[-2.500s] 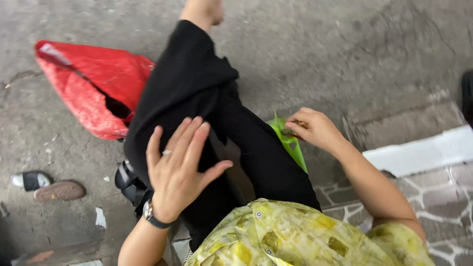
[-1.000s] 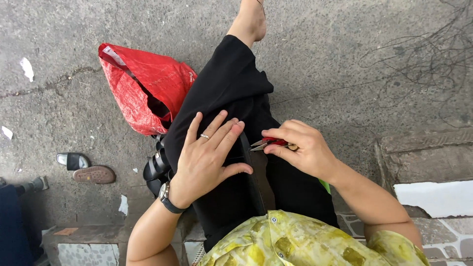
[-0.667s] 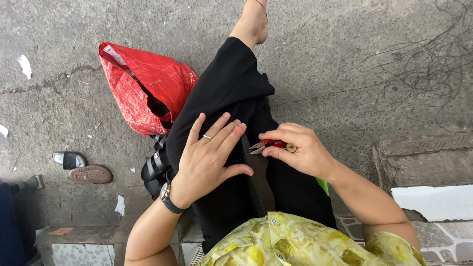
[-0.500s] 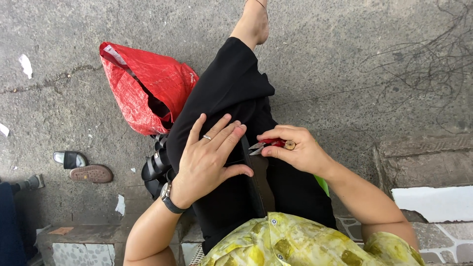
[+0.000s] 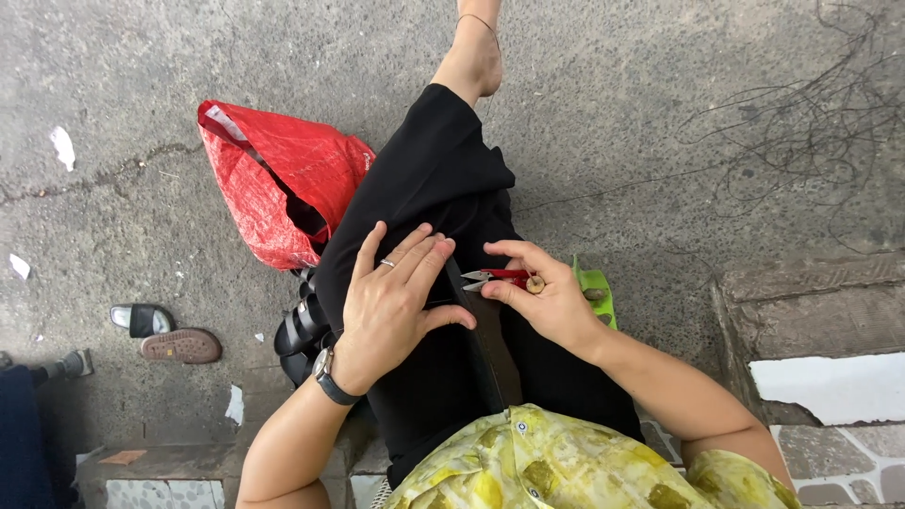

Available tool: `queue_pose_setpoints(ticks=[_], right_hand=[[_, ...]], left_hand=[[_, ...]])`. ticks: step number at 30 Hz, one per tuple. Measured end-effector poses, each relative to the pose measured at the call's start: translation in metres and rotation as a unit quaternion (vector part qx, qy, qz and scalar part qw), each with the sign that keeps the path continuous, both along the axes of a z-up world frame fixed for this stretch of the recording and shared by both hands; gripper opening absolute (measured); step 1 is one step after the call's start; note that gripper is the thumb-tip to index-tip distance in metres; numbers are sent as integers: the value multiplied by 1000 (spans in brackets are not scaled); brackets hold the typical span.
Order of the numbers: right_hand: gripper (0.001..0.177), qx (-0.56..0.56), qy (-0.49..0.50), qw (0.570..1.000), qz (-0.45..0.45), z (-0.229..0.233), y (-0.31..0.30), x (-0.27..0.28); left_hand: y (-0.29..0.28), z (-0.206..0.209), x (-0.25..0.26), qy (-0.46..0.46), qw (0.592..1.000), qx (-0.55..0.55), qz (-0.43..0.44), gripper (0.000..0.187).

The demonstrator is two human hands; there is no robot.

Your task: A person is hand-stitching the sole of a black sandal using a needle and thread while sitting on the ground.

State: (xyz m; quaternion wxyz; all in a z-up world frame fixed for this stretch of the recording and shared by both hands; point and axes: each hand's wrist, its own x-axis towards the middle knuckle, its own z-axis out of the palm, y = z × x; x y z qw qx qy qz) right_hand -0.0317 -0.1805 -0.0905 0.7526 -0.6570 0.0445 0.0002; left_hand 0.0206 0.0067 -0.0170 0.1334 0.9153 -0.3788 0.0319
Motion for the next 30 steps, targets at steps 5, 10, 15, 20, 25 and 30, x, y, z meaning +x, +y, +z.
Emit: queue_pose_setpoints(ticks=[5,10,15,20,25,30], right_hand=[[43,-115,-62,991,-20,3,-4,0],[44,-189,-111,976,-13,11,-8,5],[50,-5,55,996,71,-30,-5,12],[46,136,168,972,90,-13,-6,11],[40,169,180,968,53,-17,4,3],[35,172,162,972,-19,-23,19,-8]], left_hand=[[-2,-1,1,-10,1000,10,-5,81],[-3,1,1,-2,1000,16,-2,81],[-4,2,1,13,1000,13,2,80],[-4,1,0,6,1000,13,3,82],[-4,-1,-1,3,1000,16,9,82],[-3,-3,-1,-6,1000,15,10,83]])
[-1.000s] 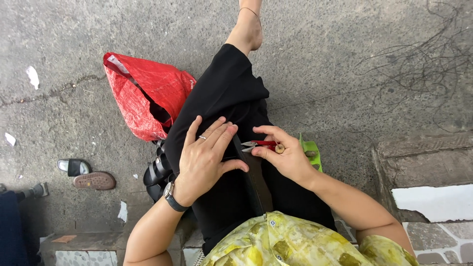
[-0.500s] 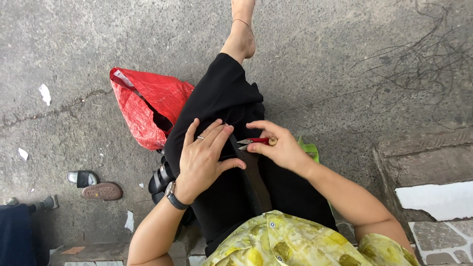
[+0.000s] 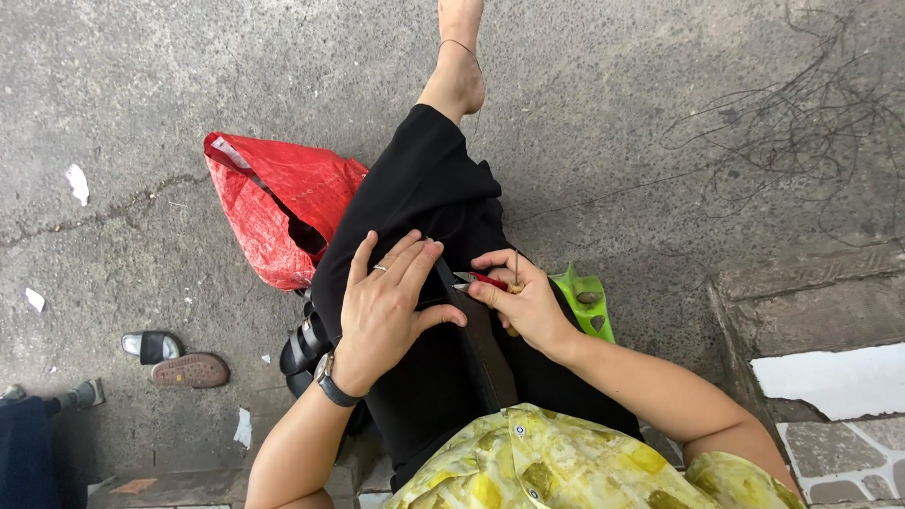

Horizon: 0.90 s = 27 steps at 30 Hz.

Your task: A person is hand-stitching the sole of a black sandal using a needle and thread while sitting on the ground.

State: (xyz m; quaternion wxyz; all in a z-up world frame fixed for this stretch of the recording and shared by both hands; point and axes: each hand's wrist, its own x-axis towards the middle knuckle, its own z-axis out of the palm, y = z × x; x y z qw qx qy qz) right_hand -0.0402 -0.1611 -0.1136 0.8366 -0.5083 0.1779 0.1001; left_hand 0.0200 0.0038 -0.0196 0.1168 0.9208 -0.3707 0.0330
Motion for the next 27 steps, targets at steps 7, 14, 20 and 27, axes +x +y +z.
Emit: queue_pose_setpoints(ticks=[7,14,20,27], right_hand=[[30,9,17,1000,-11,0,1,-1],[22,-242,-143,948,150,38,-50,28],[20,-339,-224,890,205,43,-82,39],[23,-174,-152,968,95,0,-52,22]], left_hand=[[0,0,-1,-4,1000,-7,1,83],[1,9,-1,33,999,-21,-4,82],[0,15,2,51,998,-32,-3,83],[-15,6,-4,4,997,-49,61,39]])
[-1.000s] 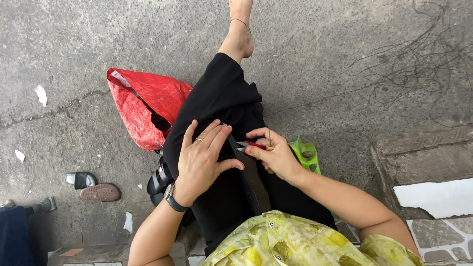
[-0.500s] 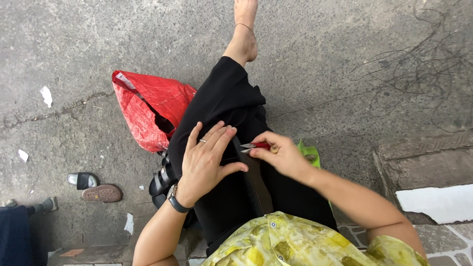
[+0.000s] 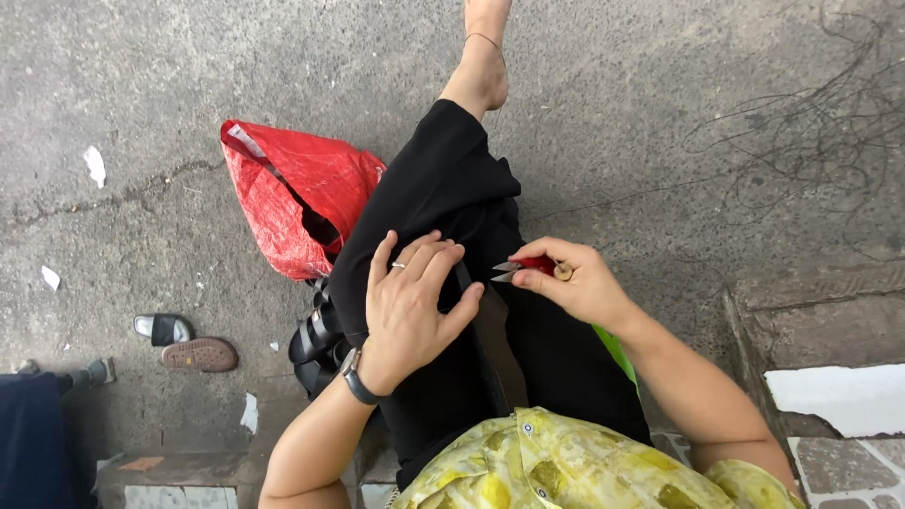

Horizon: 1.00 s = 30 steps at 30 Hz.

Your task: A person is hand-stitching the sole of a black sandal using a needle and thread while sitting on the ground.

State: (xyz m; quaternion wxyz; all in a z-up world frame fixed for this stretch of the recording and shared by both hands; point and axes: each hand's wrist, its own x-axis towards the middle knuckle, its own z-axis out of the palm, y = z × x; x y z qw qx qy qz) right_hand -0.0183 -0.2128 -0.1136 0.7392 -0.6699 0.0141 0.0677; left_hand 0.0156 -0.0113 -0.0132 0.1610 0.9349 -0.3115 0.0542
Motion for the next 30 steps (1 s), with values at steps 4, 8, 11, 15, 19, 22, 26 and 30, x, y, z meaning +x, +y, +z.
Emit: queue_pose_setpoints(ticks=[4,8,11,15,19,22,26,30], right_hand=[[24,15,11,1000,-9,1,8,-6],[23,28,24,999,-39,-3,15,-11],[23,-10,-24,999,-44,5,15,-16],[19,-105,-141,984,-41,32,13,-11],[18,-152,-184,971,-30,39,10,-3],[18,-171,-191,966,-12,43,9,-1],[18,-118,-127,985,-18,41,17,-4],[21,-12,-28,999,-21,23,27,-11]], left_hand=[[1,-7,5,12,1000,-10,-2,32],[2,-13,9,-57,998,-3,1,19],[7,-7,12,-33,999,-10,-21,21],[10,3,12,46,998,-15,-43,26],[12,7,13,69,996,-15,-50,28],[14,7,12,83,995,-16,-56,29],[18,6,12,79,994,-14,-75,33],[24,15,11,108,986,2,-126,77]])
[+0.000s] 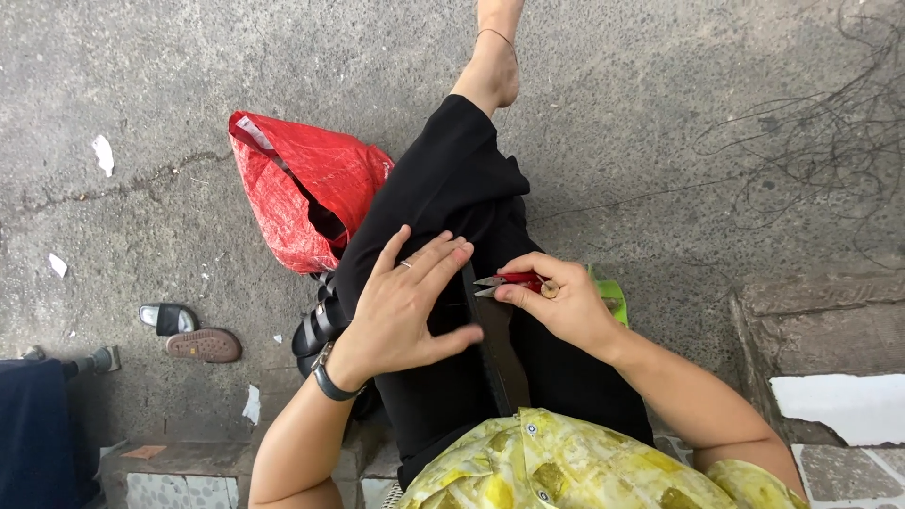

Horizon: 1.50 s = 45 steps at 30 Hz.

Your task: A person is hand-stitching the sole of a black sandal using a needle and thread while sitting on the ground.

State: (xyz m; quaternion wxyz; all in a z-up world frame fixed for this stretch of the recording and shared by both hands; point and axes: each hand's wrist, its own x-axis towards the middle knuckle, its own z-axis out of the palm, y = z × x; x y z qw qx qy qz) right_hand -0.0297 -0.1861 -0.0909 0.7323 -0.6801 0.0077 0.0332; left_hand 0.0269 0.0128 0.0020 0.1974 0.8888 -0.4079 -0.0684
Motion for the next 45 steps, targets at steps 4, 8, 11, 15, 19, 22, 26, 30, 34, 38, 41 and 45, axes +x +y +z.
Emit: queue_pose_setpoints(ticks=[4,8,11,15,19,22,26,30,34,38,41,45], right_hand=[[22,18,15,1000,-7,-4,9,-1],[25,-28,-34,997,-65,0,13,-3],[25,-124,-107,983,-81,7,8,-1],[22,-276,-230,929,-88,15,2,2],[19,-297,-241,923,-45,23,-7,13],[21,-221,-135,966,16,20,-12,22],[25,-7,134,986,98,-5,-11,28],[26,70,188,975,96,-1,-10,27],[27,41,142,987,70,-9,-7,21],[17,-59,67,993,81,6,-18,22],[16,-69,30,995,72,-4,-34,27],[18,-39,41,998,8,-21,-42,16]], left_hand=[[0,-10,-2,-19,1000,20,6,87],[-1,-18,-2,-65,998,0,21,91],[-1,-21,-2,-88,996,2,26,92],[-3,-23,-2,-95,995,0,28,92],[-4,-21,-3,-87,996,-1,36,91],[-4,-21,-2,-85,996,1,35,91],[-4,-21,-3,-82,996,12,31,91],[-6,-20,-3,-80,996,27,35,92],[-6,-20,-3,-90,995,28,34,93],[-6,-15,-5,-84,996,21,32,91],[-6,-6,-4,-65,997,11,37,92],[-10,-9,-4,-26,997,-1,71,68]])
